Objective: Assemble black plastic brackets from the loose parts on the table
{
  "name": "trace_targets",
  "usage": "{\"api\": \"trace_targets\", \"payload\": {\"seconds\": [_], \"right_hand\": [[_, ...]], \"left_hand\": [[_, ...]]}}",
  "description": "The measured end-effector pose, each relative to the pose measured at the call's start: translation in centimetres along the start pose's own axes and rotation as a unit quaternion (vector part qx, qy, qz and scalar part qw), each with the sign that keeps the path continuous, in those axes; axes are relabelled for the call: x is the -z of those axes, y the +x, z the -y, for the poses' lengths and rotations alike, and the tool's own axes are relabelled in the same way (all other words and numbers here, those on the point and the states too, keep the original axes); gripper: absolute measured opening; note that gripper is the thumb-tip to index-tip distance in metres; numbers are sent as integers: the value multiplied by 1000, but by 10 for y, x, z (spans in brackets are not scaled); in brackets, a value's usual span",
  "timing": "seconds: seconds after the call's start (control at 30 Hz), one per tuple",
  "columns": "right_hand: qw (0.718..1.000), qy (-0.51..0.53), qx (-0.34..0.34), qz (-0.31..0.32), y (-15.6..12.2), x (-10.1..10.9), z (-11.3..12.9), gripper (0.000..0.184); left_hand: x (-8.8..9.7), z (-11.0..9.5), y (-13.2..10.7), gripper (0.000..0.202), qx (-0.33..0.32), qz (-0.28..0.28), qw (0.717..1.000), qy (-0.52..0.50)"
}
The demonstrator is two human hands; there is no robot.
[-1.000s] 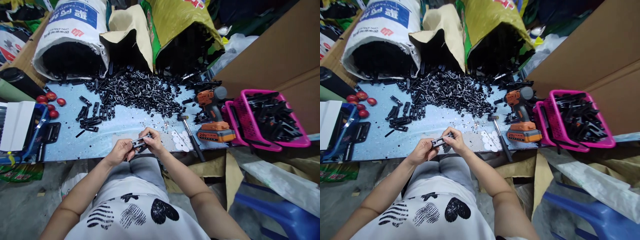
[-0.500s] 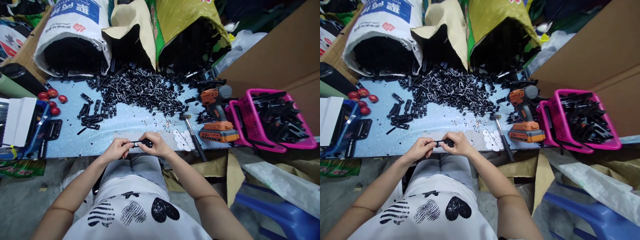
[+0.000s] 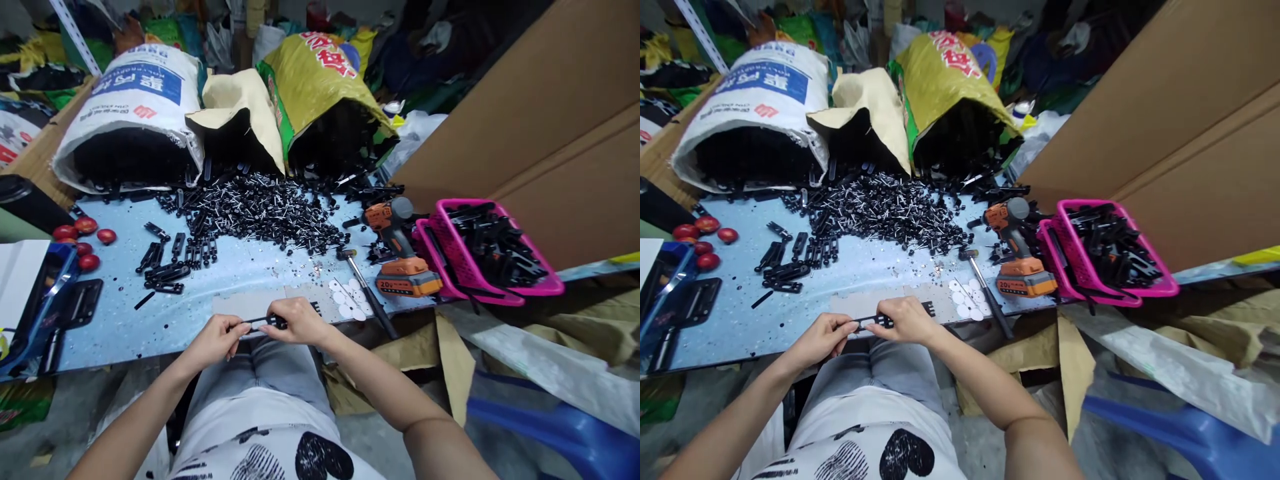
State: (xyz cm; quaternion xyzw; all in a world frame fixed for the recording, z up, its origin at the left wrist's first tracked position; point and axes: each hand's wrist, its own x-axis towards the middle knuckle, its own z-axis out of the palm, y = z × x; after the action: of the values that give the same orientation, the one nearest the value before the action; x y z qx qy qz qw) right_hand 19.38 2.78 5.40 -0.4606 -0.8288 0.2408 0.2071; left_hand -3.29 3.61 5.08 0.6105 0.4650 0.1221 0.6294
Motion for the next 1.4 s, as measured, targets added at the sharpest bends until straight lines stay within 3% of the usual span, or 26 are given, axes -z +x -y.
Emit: {"api": "trace_targets", "payload": {"seconds": [0.1, 0.2, 0.27, 0.33, 0.43, 0.47, 0.6, 0.7, 0.77, 0.87, 0.93, 1.0, 1.1, 1.2, 1.27, 1.33, 1.4], "right_hand": [[995, -79, -25, 55, -9, 4, 7, 43], [994, -16, 7, 108, -19, 11, 13, 50], [992, 8, 26, 123, -30, 20, 8, 51], [995, -7, -16, 96, -43, 31, -4, 47], [992, 27, -123, 0, -56, 47, -20, 37], [989, 65, -131, -15, -56, 50, -21, 34], [977, 206, -44, 21, -43, 39, 4, 32], [961, 270, -25, 49, -36, 26, 21, 38], [937, 335, -32, 94, -39, 22, 23, 45], [880, 444, -48, 159, -51, 17, 20, 55], [847, 499, -64, 172, -59, 14, 15, 57], [837, 518, -85, 152, -66, 11, 10, 57], [875, 467, -100, 75, -79, 11, 0, 51], [939, 333, -92, -11, -95, 16, -7, 41], [966, 240, -87, -48, -109, 22, -8, 36], [978, 169, -94, -84, -124, 34, -10, 32], [971, 84, -137, -178, -143, 55, -18, 29]], "left_hand": [[-7, 0, -2, 45, -1, -2, 997, 72], [-11, -3, -13, 46, -9, 49, 997, 51], [-2, -4, -26, 47, 7, 62, 998, 29], [16, -3, -43, 48, 36, 9, 999, 19], [39, -1, -61, 45, 43, -152, 987, 24], [39, -1, -63, 43, 36, -155, 987, 26], [4, -6, -51, 44, -5, -62, 997, 46], [-23, -11, -39, 46, -40, -42, 996, 66], [-29, -12, -37, 44, -67, -21, 995, 73], [-28, -11, -38, 44, -107, 67, 991, 43], [-28, -11, -39, 47, -124, 119, 985, 15], [-34, -13, -37, 47, -124, 119, 985, 13], [-50, -18, -25, 43, -104, 60, 992, 36], [-68, -21, -5, 40, -99, 23, 993, 67], [-79, -23, 8, 37, -111, 3, 989, 95], [-87, -24, 17, 41, -136, -15, 984, 113], [-88, -23, 22, 53, -164, -32, 979, 118]]}}
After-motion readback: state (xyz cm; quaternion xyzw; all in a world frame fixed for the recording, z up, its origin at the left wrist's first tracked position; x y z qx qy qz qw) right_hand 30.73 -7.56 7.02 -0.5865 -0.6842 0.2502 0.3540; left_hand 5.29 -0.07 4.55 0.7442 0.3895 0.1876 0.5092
